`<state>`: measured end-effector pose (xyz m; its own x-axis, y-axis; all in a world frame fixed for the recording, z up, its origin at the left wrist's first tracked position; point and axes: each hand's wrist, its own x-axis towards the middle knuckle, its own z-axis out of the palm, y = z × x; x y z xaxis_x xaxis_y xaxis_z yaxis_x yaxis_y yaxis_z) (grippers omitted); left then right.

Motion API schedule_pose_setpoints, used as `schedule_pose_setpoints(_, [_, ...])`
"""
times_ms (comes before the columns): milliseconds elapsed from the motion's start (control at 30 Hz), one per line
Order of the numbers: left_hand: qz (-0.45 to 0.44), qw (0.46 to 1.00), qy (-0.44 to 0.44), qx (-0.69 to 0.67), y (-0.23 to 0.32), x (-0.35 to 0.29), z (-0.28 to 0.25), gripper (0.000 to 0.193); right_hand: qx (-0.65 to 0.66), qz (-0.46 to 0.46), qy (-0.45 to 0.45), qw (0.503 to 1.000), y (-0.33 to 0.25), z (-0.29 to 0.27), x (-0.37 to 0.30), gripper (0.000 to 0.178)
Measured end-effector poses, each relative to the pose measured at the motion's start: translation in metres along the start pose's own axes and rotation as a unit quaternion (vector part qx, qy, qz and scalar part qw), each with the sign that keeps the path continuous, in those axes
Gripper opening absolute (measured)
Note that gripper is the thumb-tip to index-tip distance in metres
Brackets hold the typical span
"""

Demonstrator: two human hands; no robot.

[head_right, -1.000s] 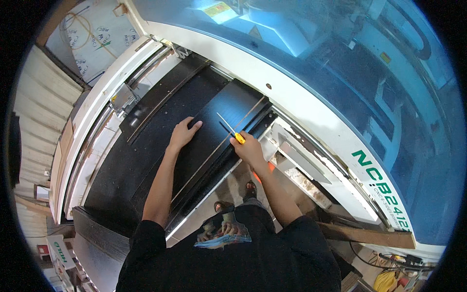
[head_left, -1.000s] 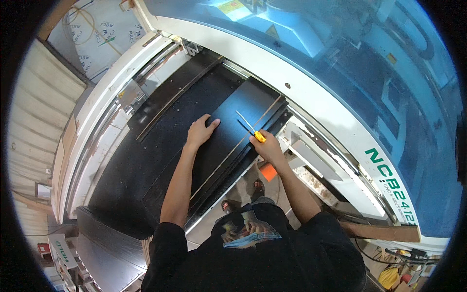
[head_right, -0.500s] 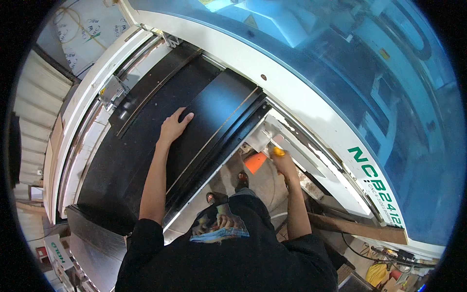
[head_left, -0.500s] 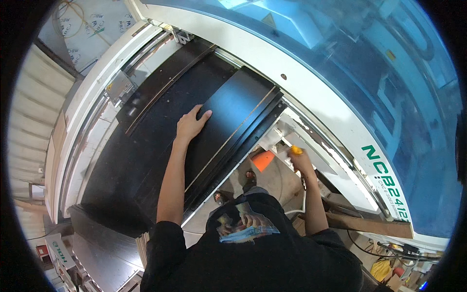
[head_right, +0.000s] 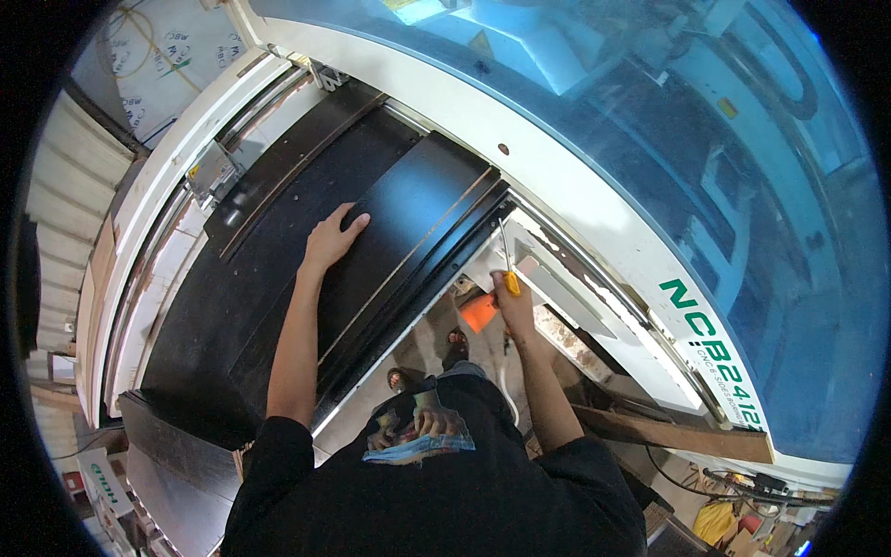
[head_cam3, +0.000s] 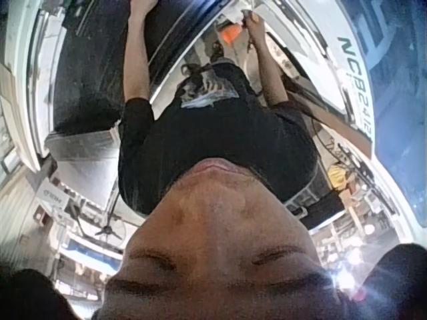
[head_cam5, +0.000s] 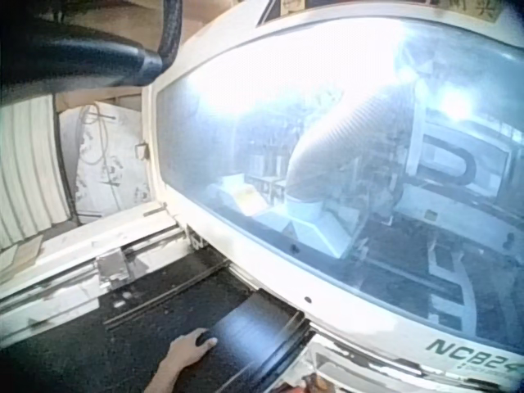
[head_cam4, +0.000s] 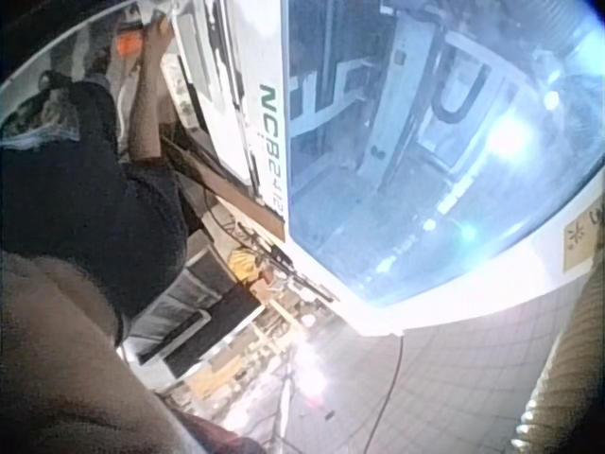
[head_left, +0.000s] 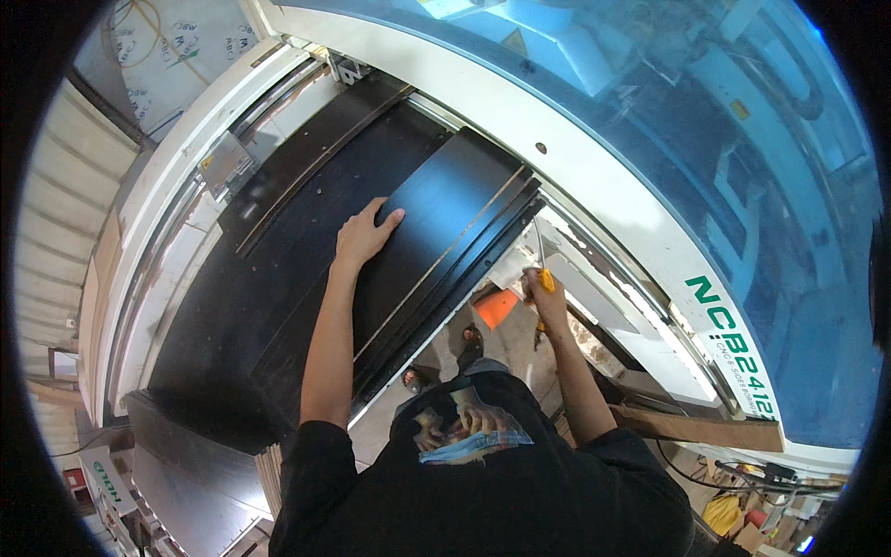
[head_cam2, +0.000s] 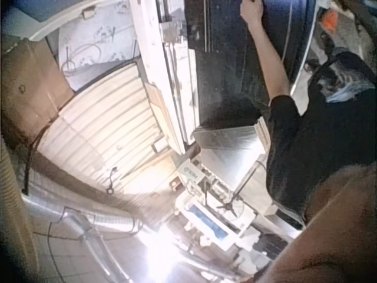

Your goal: The person picks up dark wood panels from a machine bed, uses a yellow hand tool to scrape the edges of the panels, and stacks the panels onto a pallet on the floor.

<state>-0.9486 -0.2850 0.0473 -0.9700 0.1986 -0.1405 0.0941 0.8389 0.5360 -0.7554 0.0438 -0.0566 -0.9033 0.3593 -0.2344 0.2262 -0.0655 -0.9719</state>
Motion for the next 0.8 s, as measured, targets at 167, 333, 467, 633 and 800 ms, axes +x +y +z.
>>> schedule_pose_setpoints(167, [-0.002, 0.999, -0.031, -0.034, -0.007, 0.003, 0.001, 0.075, -0.142, -0.018, -0.010, 0.990, -0.029, 0.071, -0.003, 0.059])
schedule_pose_setpoints(333, [0.010, 0.998, -0.043, -0.054, -0.009, 0.009, -0.004, 0.072, -0.174, -0.091, 0.048, 0.979, -0.029, 0.116, 0.001, 0.076])
schedule_pose_setpoints(467, [-0.001, 0.997, -0.044, -0.062, -0.004, 0.009, -0.009, 0.074, -0.139, -0.055, 0.001, 0.989, -0.029, 0.114, 0.013, 0.077])
schedule_pose_setpoints(633, [0.007, 0.996, -0.052, -0.067, -0.018, 0.019, -0.009, 0.080, -0.046, 0.010, -0.072, 0.996, -0.046, 0.110, 0.025, 0.078])
schedule_pose_setpoints(800, [0.018, 0.990, -0.089, -0.107, -0.014, 0.014, -0.013, 0.075, 0.029, 0.102, -0.141, 0.984, -0.060, 0.093, 0.025, 0.075])
